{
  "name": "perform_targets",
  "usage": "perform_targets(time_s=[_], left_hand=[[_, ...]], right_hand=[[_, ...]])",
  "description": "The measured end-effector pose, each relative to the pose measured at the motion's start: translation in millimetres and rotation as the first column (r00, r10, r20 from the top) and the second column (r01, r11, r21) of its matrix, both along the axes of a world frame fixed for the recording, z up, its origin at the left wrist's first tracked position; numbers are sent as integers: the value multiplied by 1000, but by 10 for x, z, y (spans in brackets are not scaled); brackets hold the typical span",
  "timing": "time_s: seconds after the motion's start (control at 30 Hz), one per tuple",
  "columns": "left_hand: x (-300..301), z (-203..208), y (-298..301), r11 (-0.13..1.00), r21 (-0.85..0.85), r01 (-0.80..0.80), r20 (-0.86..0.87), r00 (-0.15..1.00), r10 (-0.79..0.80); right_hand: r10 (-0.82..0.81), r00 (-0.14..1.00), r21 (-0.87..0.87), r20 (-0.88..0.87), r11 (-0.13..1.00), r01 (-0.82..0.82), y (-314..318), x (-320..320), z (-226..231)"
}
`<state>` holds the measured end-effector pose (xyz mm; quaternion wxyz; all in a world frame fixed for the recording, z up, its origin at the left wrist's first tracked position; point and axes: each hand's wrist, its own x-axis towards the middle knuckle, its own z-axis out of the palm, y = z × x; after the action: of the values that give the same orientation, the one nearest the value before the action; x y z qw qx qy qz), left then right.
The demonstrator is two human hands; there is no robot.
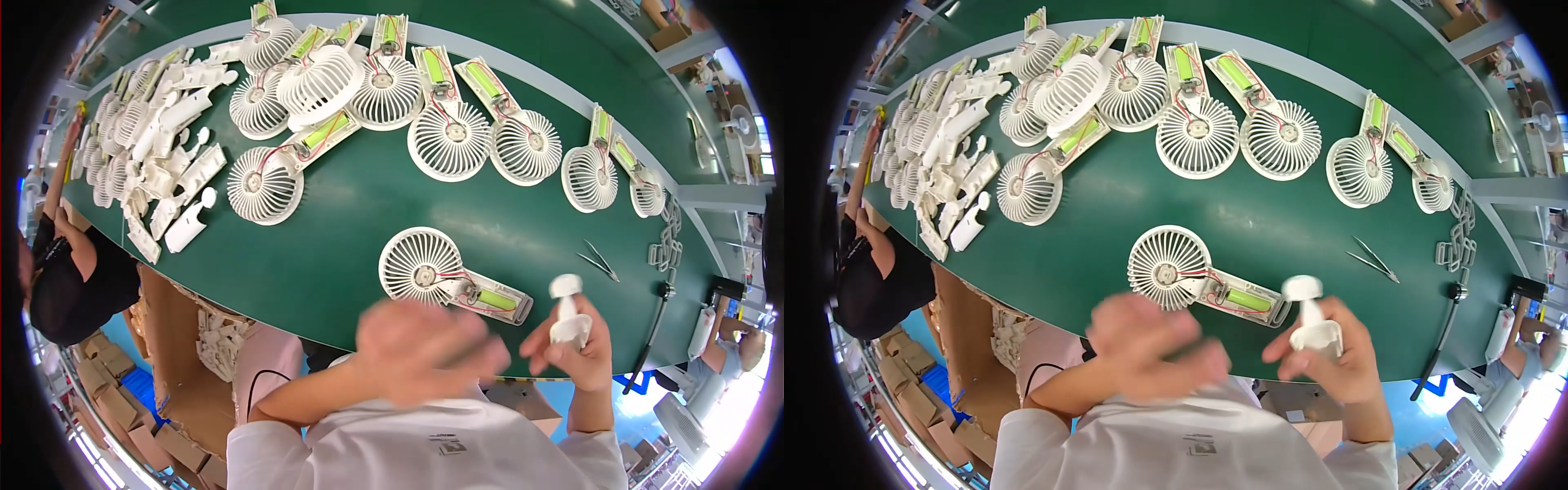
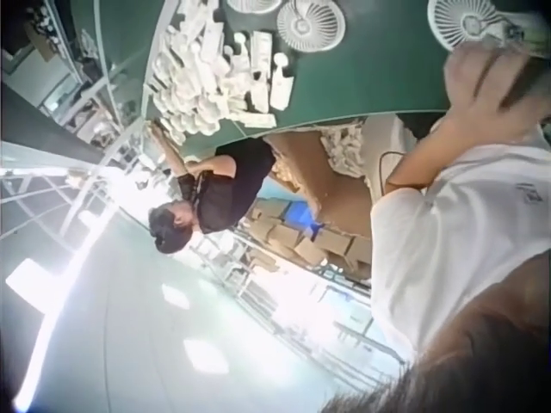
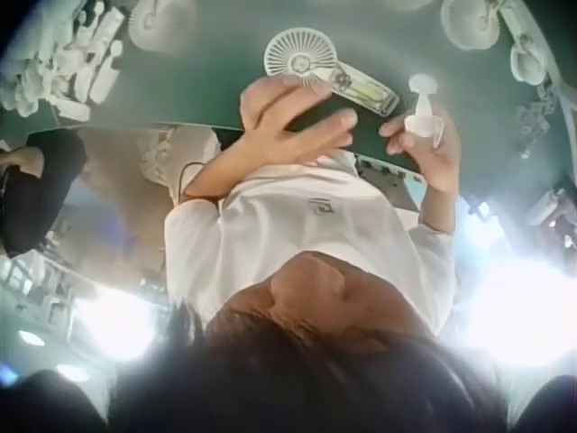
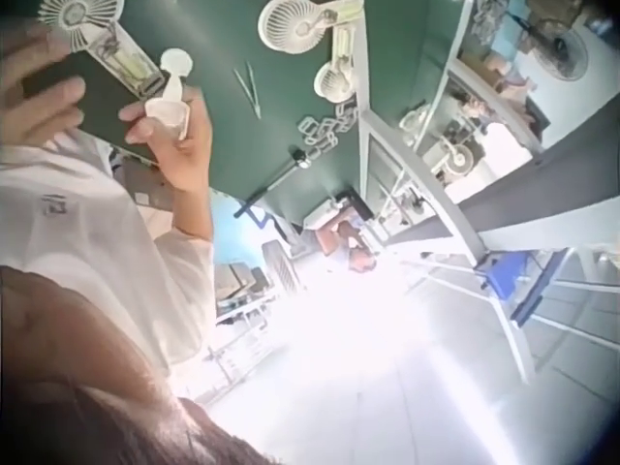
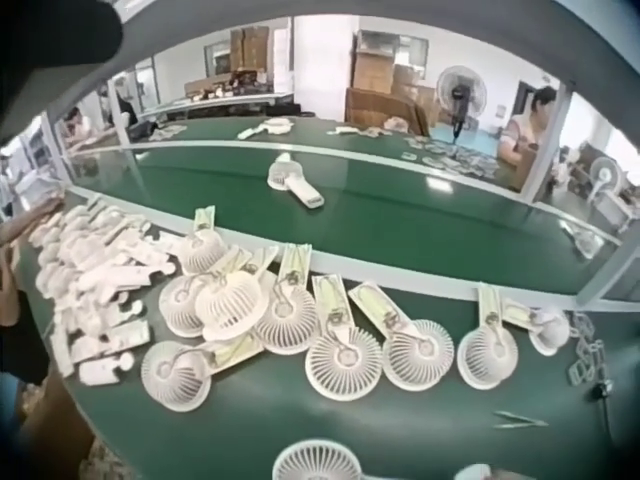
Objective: Assembling handheld portable fans on a factory production line.
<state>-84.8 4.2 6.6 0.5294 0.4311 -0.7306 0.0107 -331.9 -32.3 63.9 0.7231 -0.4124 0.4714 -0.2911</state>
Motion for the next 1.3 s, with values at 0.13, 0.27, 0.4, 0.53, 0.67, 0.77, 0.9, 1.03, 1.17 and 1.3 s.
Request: perform_targets(time_s=[0.13,0.27,0.4,0.53,0.67,0.77,0.9,1.03,1.17,1.3], left_hand=[[45,-151,29,926,260,-273,248,946,210],[90,-160,-55,931,363,32,-12,999,-30],[175,-74,-57,878,463,124,-164,985,-53],[171,-158,-71,900,421,111,-137,989,-58],[201,-139,-90,906,402,133,-105,990,-99],[205,-129,-107,901,413,131,-89,991,-103],[208,-126,-122,903,405,144,-98,989,-114],[190,-159,-112,900,420,116,-102,992,-80],[199,-169,-107,903,417,100,-87,994,-69],[208,-198,-37,924,383,27,95,993,-68]], right_hand=[[-147,970,-203,-196,973,106,37,82,-58],[-47,908,-397,-417,908,-135,-41,254,-121],[-20,816,-376,-578,894,-244,-48,602,-149],[-26,809,-399,-587,879,-262,-10,678,-159],[40,745,-380,-666,841,-385,-75,669,-57],[23,749,-388,-662,844,-369,-123,626,-121],[-46,762,-451,-646,828,-332,-96,618,-189],[-84,795,-432,-601,871,-234,-123,682,-205],[-42,786,-428,-617,856,-291,-138,694,-146],[76,757,-300,-650,888,-348,-172,695,-35]])
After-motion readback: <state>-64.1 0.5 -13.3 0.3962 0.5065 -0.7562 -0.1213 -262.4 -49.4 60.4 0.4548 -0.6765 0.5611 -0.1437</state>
